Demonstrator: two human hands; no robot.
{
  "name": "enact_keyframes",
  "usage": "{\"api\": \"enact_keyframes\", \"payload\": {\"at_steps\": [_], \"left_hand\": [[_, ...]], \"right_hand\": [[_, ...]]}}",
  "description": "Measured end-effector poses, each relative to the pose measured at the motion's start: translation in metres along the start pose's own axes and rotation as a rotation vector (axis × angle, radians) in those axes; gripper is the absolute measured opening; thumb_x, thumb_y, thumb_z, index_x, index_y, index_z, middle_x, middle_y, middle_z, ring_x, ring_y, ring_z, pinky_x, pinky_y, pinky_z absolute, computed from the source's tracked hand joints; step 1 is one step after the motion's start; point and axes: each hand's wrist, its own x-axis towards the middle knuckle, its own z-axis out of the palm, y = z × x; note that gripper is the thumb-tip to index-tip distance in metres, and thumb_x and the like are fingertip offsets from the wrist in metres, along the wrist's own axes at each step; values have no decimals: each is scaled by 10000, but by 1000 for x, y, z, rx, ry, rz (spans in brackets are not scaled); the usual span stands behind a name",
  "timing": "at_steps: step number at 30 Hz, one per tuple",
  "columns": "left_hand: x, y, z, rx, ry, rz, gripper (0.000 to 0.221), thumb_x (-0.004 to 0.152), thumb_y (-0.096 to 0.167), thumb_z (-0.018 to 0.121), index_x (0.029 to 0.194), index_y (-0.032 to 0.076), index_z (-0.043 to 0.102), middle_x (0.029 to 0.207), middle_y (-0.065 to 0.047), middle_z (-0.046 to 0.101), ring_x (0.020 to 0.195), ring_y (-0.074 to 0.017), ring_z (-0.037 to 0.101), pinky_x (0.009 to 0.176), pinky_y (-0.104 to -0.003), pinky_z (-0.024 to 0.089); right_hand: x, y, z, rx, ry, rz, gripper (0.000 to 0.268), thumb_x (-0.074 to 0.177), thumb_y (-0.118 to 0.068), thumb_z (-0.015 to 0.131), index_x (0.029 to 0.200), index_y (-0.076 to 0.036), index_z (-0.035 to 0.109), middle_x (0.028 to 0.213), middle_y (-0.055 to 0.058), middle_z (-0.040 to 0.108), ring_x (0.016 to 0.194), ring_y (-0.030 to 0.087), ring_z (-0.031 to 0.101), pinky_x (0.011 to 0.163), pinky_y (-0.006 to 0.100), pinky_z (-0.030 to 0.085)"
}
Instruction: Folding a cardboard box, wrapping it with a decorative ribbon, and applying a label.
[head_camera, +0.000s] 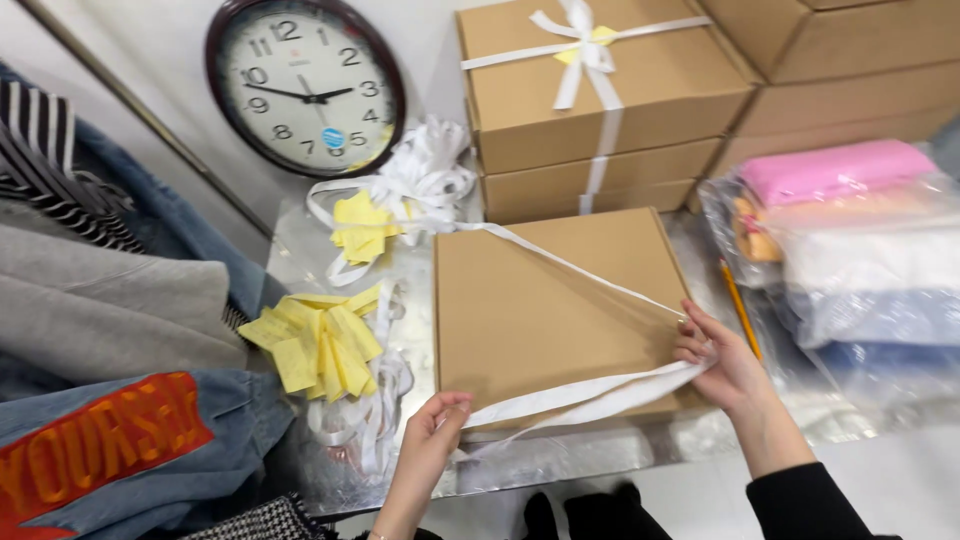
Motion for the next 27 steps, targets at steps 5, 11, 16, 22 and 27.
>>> {"api": "enact_keyframes", "payload": {"at_steps": [5,11,16,22,27], "left_hand": [[17,-36,2,-92,-26,75,204,968,108,698,1130,6,767,615,69,295,533,-66,230,507,-255,142],[-25,-34,43,-41,2,10,217,966,97,669,1144,18,764,644,63,252,587,-96,193,566,-254,155],[-76,-82,76,46,-74,11,229,970,105,649,1137,25,783,582,69,276,537,-89,212,549,-264,184],[-127,-210,74,-25,47,97,214,926,34,656,1112,18,760,656,63,373,571,-71,312,540,-238,232],[-145,-301,20,201,299,206,210,971,105,682,1146,69,793,1188,-81,769,1147,-167,666,1050,-268,455]], "right_hand": [[-70,-36,-46,12,170,-134,257,977,-204,651,1227,-241,606,791,-107,524,528,-6,292,469,155,245],[-173,-61,-72,-84,348,-256,249,966,-236,682,1202,-228,602,805,-101,509,543,7,280,491,153,252],[-266,-67,-127,-107,379,-292,156,967,-226,681,1106,-230,610,789,-94,503,507,17,237,473,165,221],[-394,-73,-261,-14,463,-339,228,975,-217,657,1194,-243,603,809,-122,531,527,-2,277,508,153,257],[-498,-66,-331,18,599,-412,189,973,-273,692,1143,-278,611,814,-150,517,605,29,329,551,185,273]]}}
